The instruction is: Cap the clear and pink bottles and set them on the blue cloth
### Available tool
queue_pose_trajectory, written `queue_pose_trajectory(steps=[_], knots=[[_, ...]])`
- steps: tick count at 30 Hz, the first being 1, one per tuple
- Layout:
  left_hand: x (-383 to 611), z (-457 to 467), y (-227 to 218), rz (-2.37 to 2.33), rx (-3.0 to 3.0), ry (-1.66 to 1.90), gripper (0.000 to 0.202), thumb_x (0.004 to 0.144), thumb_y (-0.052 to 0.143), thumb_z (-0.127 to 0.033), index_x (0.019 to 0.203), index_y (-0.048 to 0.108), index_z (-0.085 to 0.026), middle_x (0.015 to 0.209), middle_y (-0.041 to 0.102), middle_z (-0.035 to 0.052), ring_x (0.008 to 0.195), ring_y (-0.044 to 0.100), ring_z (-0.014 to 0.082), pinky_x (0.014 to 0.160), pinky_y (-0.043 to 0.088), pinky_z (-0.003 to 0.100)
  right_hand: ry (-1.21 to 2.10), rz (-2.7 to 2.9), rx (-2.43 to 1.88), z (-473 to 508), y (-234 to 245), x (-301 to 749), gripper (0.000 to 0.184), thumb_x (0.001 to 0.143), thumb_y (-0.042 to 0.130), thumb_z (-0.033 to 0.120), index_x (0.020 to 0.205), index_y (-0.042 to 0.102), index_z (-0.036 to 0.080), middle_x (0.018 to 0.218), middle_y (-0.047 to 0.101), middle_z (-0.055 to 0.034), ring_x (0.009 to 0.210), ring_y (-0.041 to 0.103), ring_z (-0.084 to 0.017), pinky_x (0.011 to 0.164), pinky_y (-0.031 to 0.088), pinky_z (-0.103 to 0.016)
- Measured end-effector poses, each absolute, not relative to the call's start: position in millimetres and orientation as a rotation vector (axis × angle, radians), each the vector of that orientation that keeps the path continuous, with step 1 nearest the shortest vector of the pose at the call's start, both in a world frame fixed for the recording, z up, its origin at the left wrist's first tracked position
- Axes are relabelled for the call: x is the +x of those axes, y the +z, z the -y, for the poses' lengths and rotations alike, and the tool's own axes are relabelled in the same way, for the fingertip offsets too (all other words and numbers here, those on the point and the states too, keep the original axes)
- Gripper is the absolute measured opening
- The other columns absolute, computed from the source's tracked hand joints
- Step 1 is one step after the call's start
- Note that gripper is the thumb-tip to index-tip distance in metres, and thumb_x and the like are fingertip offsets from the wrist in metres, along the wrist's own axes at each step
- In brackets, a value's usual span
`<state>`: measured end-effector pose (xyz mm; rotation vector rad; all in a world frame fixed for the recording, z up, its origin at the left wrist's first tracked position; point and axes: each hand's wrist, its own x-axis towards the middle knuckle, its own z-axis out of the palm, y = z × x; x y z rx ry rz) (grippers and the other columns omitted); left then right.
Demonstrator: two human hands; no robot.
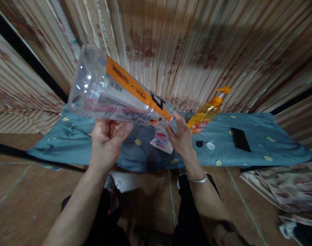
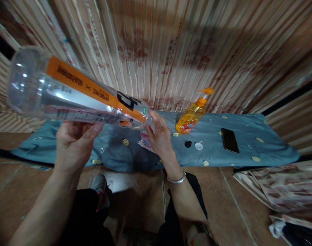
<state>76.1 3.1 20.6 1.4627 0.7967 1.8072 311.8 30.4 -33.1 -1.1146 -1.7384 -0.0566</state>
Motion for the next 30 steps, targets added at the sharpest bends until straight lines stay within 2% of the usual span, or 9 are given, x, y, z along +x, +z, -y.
queue_pose_trajectory(steps=[3,6,10,16,20,30], knots=[[76.3,-1.2,22.8,-0.819,1.47,1.795,0.035,0.077,0.093,-0.032,0.105,0.071,-0.031,0.106,0.075,0.0011,0.099,0.074,0.022,0.095,0.063,0.04,-0.072,1.729,-1.093,-30.2,-33.2,311.3,0.044,0.104,0.056,0.04,0.145,0.055,0.024,0.135,0.073,-0.0103,0.126,0.069,-0.026,0.11,0.057,-0.049],[77.0,-0.3,24.1,-0.808,1.484,1.802,0.037,0.077,0.093,-0.031,0.107,0.071,-0.033,0.109,0.075,0.0006,0.096,0.074,0.0207,0.089,0.064,0.037,-0.11,1.711,-1.054,-30.6,-33.9,311.0,0.043,0.104,0.057,0.039,0.144,0.056,0.024,0.134,0.073,-0.0107,0.124,0.07,-0.026,0.106,0.06,-0.048],[77.6,-0.6,23.7,-0.769,1.505,1.818,0.042,0.076,0.094,-0.033,0.11,0.07,-0.035,0.112,0.074,-0.0005,0.097,0.073,0.0191,0.088,0.063,0.035,-0.083,1.719,-1.082,-30.9,-34.7,311.0,0.043,0.104,0.056,0.04,0.145,0.055,0.025,0.135,0.073,-0.0104,0.126,0.07,-0.027,0.108,0.058,-0.051],[78.2,2.1,25.5,-0.804,1.492,1.791,0.04,0.078,0.092,-0.033,0.112,0.071,-0.038,0.117,0.074,0.0003,0.101,0.072,0.0217,0.089,0.064,0.039,-0.033,1.711,-1.125,-30.2,-34.8,310.3,0.043,0.103,0.055,0.039,0.145,0.055,0.026,0.137,0.072,-0.0099,0.128,0.068,-0.027,0.11,0.057,-0.05],[79.1,3.5,26.1,-0.792,1.497,1.794,0.04,0.078,0.091,-0.031,0.112,0.071,-0.038,0.116,0.074,0.0003,0.102,0.072,0.0214,0.086,0.063,0.037,-0.023,1.708,-1.105,-30.7,-35.7,310.4,0.044,0.103,0.055,0.038,0.146,0.054,0.026,0.138,0.071,-0.0097,0.128,0.068,-0.027,0.11,0.057,-0.05],[79.9,5.7,25.9,-0.777,1.482,1.769,0.043,0.079,0.091,-0.03,0.116,0.07,-0.038,0.123,0.072,0.001,0.109,0.071,0.0214,0.088,0.062,0.034,-0.101,1.687,-1.118,-32.2,-37.8,309.6,0.043,0.105,0.052,0.047,0.142,0.057,0.025,0.135,0.073,-0.0099,0.123,0.071,-0.026,0.106,0.059,-0.049]])
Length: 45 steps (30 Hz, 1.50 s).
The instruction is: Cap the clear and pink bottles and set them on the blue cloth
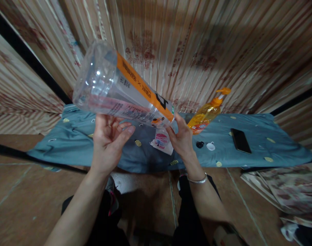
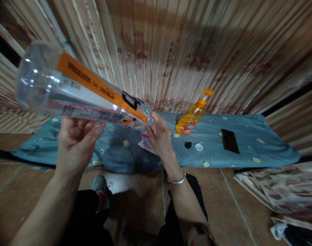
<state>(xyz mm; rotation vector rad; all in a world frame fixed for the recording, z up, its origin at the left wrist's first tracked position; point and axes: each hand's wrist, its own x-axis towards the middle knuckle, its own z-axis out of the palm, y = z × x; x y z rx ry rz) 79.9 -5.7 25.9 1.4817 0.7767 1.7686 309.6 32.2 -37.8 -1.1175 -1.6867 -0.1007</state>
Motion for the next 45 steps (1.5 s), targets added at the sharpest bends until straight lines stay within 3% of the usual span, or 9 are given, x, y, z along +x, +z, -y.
queue_pose_trajectory(steps=[13,23,31,40,45], knots=[[81.0,7.1,28.9,-0.803,1.503,1.73,0.046,0.078,0.091,-0.034,0.118,0.068,-0.037,0.122,0.071,0.0028,0.117,0.068,0.0262,0.085,0.063,0.035,-0.061,1.679,-1.145,-31.4,-39.1,309.0,0.044,0.105,0.054,0.046,0.143,0.057,0.026,0.136,0.073,-0.0097,0.125,0.07,-0.027,0.108,0.058,-0.05],[81.0,5.8,25.8,-0.781,1.488,1.736,0.034,0.079,0.089,-0.029,0.105,0.067,-0.032,0.119,0.07,0.0029,0.115,0.068,0.025,0.083,0.063,0.034,-0.006,1.669,-1.149,-31.7,-38.1,309.2,0.043,0.103,0.057,0.044,0.14,0.06,0.024,0.134,0.074,-0.0104,0.124,0.071,-0.028,0.107,0.058,-0.05],[78.8,6.5,27.3,-0.774,1.514,1.714,0.033,0.082,0.088,-0.028,0.107,0.067,-0.032,0.106,0.069,0.0016,0.119,0.066,0.025,0.084,0.061,0.033,0.0,1.671,-1.148,-31.5,-38.9,308.5,0.044,0.103,0.057,0.043,0.143,0.058,0.024,0.135,0.073,-0.01,0.126,0.069,-0.027,0.109,0.056,-0.049],[77.2,3.8,22.4,-0.735,1.571,1.715,0.04,0.084,0.087,-0.027,0.118,0.067,-0.034,0.122,0.069,0.0007,0.113,0.07,0.0215,0.086,0.064,0.033,0.027,1.668,-1.158,-31.0,-38.6,309.2,0.045,0.103,0.057,0.044,0.144,0.057,0.026,0.136,0.073,-0.0089,0.125,0.07,-0.028,0.108,0.057,-0.049],[76.0,3.5,20.5,-0.734,1.582,1.729,0.042,0.083,0.088,-0.028,0.118,0.067,-0.034,0.117,0.069,0.0,0.111,0.071,0.0216,0.088,0.064,0.033,0.005,1.661,-1.12,-31.1,-37.4,309.4,0.045,0.102,0.06,0.045,0.141,0.06,0.024,0.135,0.074,-0.0099,0.124,0.071,-0.028,0.106,0.059,-0.049]])
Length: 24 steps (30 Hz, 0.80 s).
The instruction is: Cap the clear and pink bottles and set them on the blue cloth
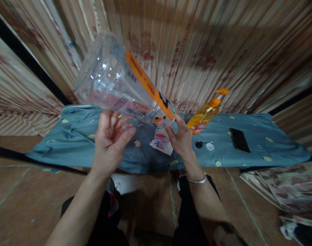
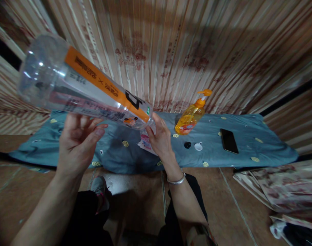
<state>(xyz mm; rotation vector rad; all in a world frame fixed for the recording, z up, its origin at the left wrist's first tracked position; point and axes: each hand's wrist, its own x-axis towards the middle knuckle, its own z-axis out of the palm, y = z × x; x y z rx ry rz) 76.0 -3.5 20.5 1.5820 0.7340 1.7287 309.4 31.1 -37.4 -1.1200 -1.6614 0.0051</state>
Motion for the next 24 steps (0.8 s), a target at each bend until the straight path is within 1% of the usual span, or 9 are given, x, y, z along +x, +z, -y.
queue_pose_trajectory(steps=[5,10,14,21,24], knots=[[75.3,4.2,19.8,-0.715,1.574,1.702,0.044,0.085,0.086,-0.024,0.123,0.066,-0.035,0.127,0.068,0.0003,0.113,0.07,0.022,0.092,0.064,0.035,0.019,1.646,-1.118,-30.7,-36.4,308.5,0.044,0.102,0.061,0.046,0.14,0.061,0.024,0.133,0.075,-0.0101,0.122,0.072,-0.027,0.104,0.06,-0.048],[72.6,2.1,17.1,-0.694,1.619,1.681,0.042,0.086,0.086,-0.025,0.122,0.068,-0.036,0.127,0.067,-0.0001,0.117,0.069,0.0222,0.093,0.062,0.035,0.042,1.643,-1.145,-29.8,-36.3,307.7,0.044,0.102,0.061,0.048,0.139,0.062,0.025,0.134,0.075,-0.0094,0.123,0.071,-0.028,0.105,0.059,-0.049],[72.0,0.9,16.4,-0.695,1.632,1.686,0.047,0.085,0.087,-0.027,0.127,0.068,-0.04,0.132,0.067,-0.0005,0.118,0.069,0.0225,0.092,0.063,0.034,0.045,1.638,-1.157,-29.5,-37.4,306.9,0.044,0.102,0.06,0.048,0.14,0.061,0.026,0.134,0.075,-0.009,0.123,0.071,-0.028,0.104,0.059,-0.049],[72.2,0.8,16.6,-0.711,1.627,1.67,0.057,0.084,0.087,-0.029,0.135,0.065,-0.041,0.138,0.066,0.0002,0.12,0.068,0.025,0.098,0.062,0.04,0.051,1.644,-1.159,-30.3,-38.5,308.5,0.045,0.101,0.061,0.047,0.141,0.06,0.026,0.133,0.075,-0.0091,0.121,0.071,-0.028,0.104,0.059,-0.049],[71.8,0.3,16.1,-0.699,1.623,1.669,0.058,0.084,0.087,-0.026,0.136,0.065,-0.041,0.137,0.066,0.0,0.119,0.068,0.0233,0.095,0.063,0.036,0.053,1.64,-1.155,-30.4,-38.6,308.4,0.046,0.102,0.06,0.048,0.142,0.06,0.026,0.134,0.074,-0.0095,0.122,0.071,-0.028,0.104,0.059,-0.05]])
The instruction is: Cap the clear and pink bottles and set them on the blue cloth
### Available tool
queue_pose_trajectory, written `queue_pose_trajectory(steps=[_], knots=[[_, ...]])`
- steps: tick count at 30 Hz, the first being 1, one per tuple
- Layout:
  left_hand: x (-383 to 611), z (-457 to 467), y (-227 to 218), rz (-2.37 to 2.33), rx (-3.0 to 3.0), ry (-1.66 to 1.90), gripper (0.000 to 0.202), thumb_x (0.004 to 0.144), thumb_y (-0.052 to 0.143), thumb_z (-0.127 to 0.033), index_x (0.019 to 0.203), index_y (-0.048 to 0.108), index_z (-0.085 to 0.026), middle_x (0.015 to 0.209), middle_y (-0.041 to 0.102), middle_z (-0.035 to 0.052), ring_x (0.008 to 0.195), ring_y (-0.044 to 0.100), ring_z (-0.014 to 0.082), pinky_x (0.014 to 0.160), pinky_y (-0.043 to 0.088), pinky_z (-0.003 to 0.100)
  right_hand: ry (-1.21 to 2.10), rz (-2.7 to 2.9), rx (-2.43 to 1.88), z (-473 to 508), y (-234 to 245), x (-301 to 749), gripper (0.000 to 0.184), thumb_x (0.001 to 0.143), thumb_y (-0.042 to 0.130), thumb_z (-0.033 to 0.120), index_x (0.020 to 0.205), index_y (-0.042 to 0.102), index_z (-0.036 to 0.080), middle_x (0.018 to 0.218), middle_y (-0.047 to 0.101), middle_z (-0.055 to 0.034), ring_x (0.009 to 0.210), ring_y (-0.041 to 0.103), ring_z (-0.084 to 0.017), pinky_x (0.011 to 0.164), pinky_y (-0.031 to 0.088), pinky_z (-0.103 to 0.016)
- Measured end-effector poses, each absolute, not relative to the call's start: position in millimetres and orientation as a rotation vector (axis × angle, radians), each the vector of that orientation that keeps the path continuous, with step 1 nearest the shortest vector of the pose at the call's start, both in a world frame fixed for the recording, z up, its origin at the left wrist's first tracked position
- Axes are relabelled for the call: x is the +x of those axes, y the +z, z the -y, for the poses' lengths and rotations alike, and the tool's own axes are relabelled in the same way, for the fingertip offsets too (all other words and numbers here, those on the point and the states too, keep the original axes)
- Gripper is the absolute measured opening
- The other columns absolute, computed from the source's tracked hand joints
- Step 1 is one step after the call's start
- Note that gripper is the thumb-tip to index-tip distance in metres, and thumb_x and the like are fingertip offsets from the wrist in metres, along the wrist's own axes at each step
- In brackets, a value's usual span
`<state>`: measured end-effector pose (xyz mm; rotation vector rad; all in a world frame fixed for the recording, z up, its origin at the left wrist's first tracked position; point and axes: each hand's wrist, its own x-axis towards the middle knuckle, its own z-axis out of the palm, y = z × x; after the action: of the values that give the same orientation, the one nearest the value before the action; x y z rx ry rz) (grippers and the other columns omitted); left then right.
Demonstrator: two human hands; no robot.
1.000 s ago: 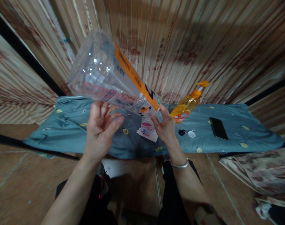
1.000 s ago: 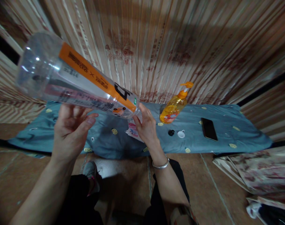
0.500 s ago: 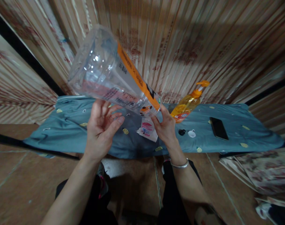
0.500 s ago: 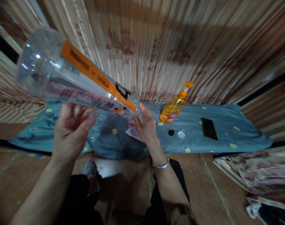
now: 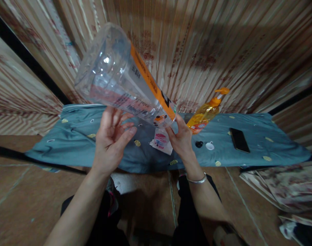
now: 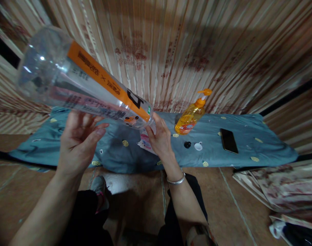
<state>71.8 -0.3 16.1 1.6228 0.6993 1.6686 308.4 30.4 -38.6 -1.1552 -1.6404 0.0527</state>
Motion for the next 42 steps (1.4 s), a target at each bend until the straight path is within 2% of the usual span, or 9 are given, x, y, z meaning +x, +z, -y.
queue_pose_trajectory(steps=[2,7,14,18,24,29,37,42], knots=[[71.1,-0.2,15.5,-0.694,1.636,1.67,0.06,0.084,0.087,-0.026,0.137,0.065,-0.042,0.139,0.066,-0.0002,0.12,0.068,0.0232,0.094,0.063,0.035,0.054,1.639,-1.148,-30.3,-38.7,307.7,0.046,0.102,0.06,0.047,0.142,0.059,0.026,0.134,0.074,-0.0097,0.123,0.07,-0.028,0.105,0.058,-0.05],[69.3,-1.4,13.5,-0.707,1.671,1.647,0.063,0.085,0.086,-0.027,0.14,0.062,-0.044,0.142,0.065,0.0003,0.125,0.067,0.0254,0.097,0.063,0.038,0.042,1.636,-1.146,-29.6,-38.2,306.3,0.044,0.102,0.059,0.046,0.141,0.06,0.026,0.134,0.074,-0.0087,0.124,0.07,-0.027,0.106,0.058,-0.049],[73.6,-0.3,14.1,-0.675,1.65,1.677,0.06,0.084,0.087,-0.023,0.136,0.066,-0.043,0.138,0.067,-0.0013,0.122,0.068,0.0207,0.093,0.063,0.029,0.06,1.631,-1.162,-27.6,-36.6,307.2,0.042,0.102,0.058,0.043,0.142,0.06,0.028,0.136,0.073,-0.0082,0.123,0.07,-0.028,0.105,0.058,-0.049],[74.7,1.0,15.6,-0.688,1.654,1.653,0.061,0.085,0.086,-0.025,0.138,0.064,-0.045,0.142,0.066,-0.0002,0.126,0.067,0.0242,0.094,0.064,0.035,0.067,1.628,-1.181,-26.7,-35.9,307.2,0.042,0.102,0.058,0.044,0.141,0.06,0.027,0.135,0.074,-0.0092,0.123,0.07,-0.029,0.104,0.058,-0.051],[73.9,1.2,17.0,-0.658,1.684,1.653,0.069,0.085,0.086,-0.023,0.144,0.059,-0.047,0.145,0.064,-0.0007,0.127,0.066,0.0236,0.093,0.064,0.034,0.041,1.628,-1.174,-27.1,-36.7,306.8,0.043,0.103,0.056,0.048,0.14,0.06,0.027,0.132,0.074,-0.0095,0.121,0.071,-0.028,0.102,0.059,-0.049],[73.8,2.4,18.5,-0.694,1.664,1.616,0.067,0.086,0.085,-0.026,0.144,0.059,-0.047,0.15,0.061,0.0003,0.133,0.063,0.0285,0.098,0.062,0.04,0.075,1.624,-1.155,-28.1,-39.5,307.5,0.045,0.102,0.058,0.046,0.142,0.059,0.024,0.131,0.074,-0.012,0.12,0.07,-0.03,0.102,0.058,-0.051],[72.7,0.2,13.9,-0.696,1.674,1.606,0.07,0.086,0.086,-0.031,0.146,0.056,-0.046,0.156,0.057,0.0012,0.139,0.06,0.0333,0.105,0.06,0.047,0.093,1.617,-1.152,-28.1,-38.7,307.5,0.043,0.102,0.058,0.045,0.14,0.06,0.027,0.131,0.075,-0.0099,0.122,0.07,-0.03,0.104,0.058,-0.052],[72.7,0.1,15.1,-0.692,1.696,1.586,0.071,0.087,0.085,-0.032,0.149,0.054,-0.048,0.158,0.057,0.0003,0.137,0.062,0.0307,0.102,0.061,0.043,0.082,1.618,-1.15,-27.7,-38.7,307.1,0.043,0.102,0.057,0.044,0.141,0.06,0.027,0.131,0.075,-0.01,0.121,0.071,-0.03,0.103,0.058,-0.052]])
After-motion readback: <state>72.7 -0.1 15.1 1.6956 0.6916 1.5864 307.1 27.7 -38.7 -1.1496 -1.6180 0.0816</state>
